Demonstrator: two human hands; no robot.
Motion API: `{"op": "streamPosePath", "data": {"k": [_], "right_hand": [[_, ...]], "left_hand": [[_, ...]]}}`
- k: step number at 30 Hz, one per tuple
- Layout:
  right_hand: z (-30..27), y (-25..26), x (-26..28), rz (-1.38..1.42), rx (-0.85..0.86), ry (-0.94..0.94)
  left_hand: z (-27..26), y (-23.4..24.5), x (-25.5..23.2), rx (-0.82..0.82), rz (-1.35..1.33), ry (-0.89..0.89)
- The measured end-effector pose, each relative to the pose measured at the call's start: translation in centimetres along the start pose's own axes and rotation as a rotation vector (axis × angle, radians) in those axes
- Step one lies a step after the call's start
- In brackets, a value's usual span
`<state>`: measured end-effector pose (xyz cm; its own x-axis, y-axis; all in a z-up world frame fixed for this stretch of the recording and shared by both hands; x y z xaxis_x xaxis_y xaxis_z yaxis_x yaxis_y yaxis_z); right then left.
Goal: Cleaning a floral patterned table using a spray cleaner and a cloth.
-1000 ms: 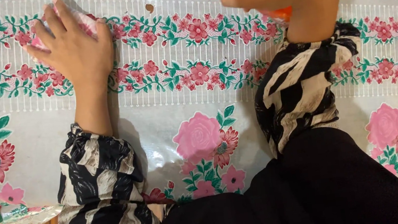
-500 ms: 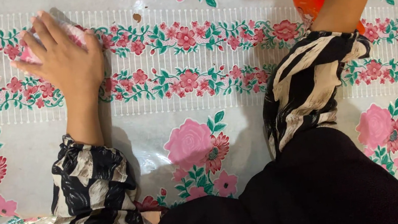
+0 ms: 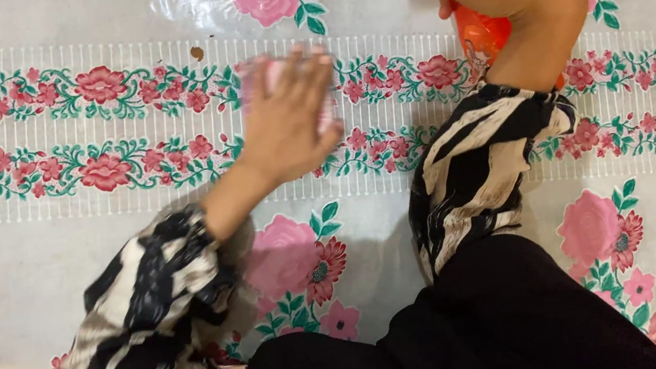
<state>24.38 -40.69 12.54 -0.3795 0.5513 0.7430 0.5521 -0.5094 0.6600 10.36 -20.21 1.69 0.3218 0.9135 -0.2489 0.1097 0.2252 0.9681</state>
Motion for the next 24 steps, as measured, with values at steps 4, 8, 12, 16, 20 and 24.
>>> {"op": "streamPosePath", "data": {"k": [4, 8, 12, 16, 20, 24], "right_hand": [[-1.0, 0.2, 1.5, 0.055, -0.023, -0.004], [-1.3, 0.4, 1.8, -0.026, -0.013, 0.108], [-1.2, 0.5, 4.6, -0.004, -0.003, 0.198], [-0.9, 0.1, 4.1, 0.073, 0.047, 0.083], [-0.5, -0.2, 6.2, 0.051, 0.052, 0.092], [0.0, -0.6, 6.3, 0.001, 0.09, 0.149]], "left_hand": [[5.1, -1.7, -4.0, -0.008, 0.03, -0.235], [9.9, -1.7, -6.4, -0.021, 0.031, -0.398], [13.2, -1.9, -5.0, 0.02, 0.042, -0.382], [13.2, -1.0, -0.4, -0.045, 0.015, -0.304], [11.3, 0.9, 7.8, -0.092, 0.019, -0.123], [7.0, 4.4, 16.4, -0.241, -0.036, -0.047]]}}
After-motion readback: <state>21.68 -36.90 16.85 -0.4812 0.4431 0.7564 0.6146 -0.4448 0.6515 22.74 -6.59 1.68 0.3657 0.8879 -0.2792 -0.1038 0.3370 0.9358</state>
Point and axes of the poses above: each hand's wrist, its own z-axis towards the middle knuckle, its own y-axis out of the back of the hand, x = y × z, the point moved 7 cm from there along z, towards the middle knuckle, and after that the axes turned 14 degrees about x, right-handed, at the moved point
